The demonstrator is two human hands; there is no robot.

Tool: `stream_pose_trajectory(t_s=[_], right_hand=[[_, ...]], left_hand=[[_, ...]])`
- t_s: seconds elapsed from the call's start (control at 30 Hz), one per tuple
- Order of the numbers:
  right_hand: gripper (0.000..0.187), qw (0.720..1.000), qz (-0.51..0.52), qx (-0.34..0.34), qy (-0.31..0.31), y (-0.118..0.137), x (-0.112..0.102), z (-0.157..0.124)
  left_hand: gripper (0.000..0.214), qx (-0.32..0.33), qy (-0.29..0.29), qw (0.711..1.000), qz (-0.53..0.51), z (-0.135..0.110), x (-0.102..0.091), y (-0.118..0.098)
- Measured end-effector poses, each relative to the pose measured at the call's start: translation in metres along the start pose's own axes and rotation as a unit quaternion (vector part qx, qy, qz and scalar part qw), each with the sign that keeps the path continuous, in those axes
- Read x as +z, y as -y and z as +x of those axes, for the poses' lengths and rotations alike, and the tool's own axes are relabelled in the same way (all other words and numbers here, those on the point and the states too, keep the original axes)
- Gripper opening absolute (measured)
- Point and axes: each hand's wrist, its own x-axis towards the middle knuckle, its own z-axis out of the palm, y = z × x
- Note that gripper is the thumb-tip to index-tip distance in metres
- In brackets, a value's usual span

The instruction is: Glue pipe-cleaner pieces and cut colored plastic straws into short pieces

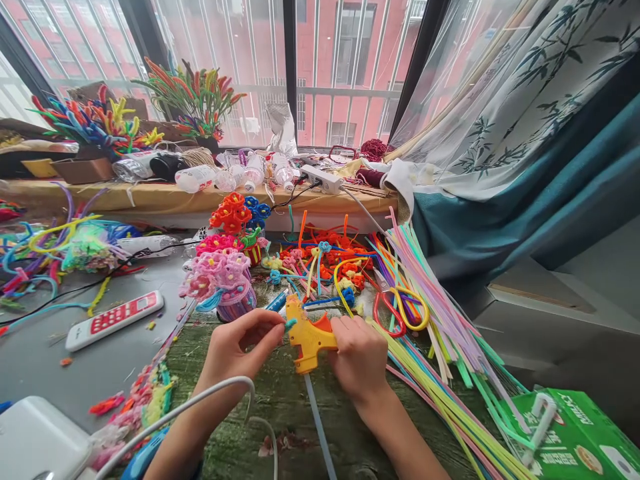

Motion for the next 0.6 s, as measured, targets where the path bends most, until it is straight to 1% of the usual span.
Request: stream_pose_trajectory(t_s=[0.03, 0.1, 0.2, 0.3, 0.4, 0.5, 0.6], right_hand=[[0.022, 1.000, 0.000, 0.000, -0.002, 0.000, 0.000, 0.000], [0.023, 1.000, -0.002, -0.002, -0.001, 0.000, 0.000, 0.000], [0.023, 1.000, -0.008, -0.003, 0.007, 0.000, -0.001, 0.000], [0.023, 1.000, -0.014, -0.003, 0.006, 0.000, -0.002, 0.001], [0.022, 1.000, -0.015, 0.000, 0.002, 0.000, -0.002, 0.001], [0.021, 1.000, -0.015, 0.005, 0.010, 0.000, -0.002, 0.001], [0.021, 1.000, -0.015, 0.008, 0.015, 0.000, -0.002, 0.001]], left_hand=[[0.014, -0.034, 0.010, 0.999, -0.040, 0.000, 0.001, -0.003], [0.018, -0.089, 0.015, 0.992, -0.087, 0.000, 0.002, -0.010], [0.021, -0.132, 0.004, 0.985, -0.109, 0.000, 0.004, -0.018], [0.023, -0.135, 0.008, 0.985, -0.112, 0.000, 0.005, -0.019], [0.023, -0.119, 0.007, 0.987, -0.108, 0.000, 0.006, -0.017], [0.018, -0.098, -0.010, 0.990, -0.100, -0.001, 0.007, -0.016], [0.011, -0.074, -0.017, 0.995, -0.071, -0.001, 0.009, -0.012]])
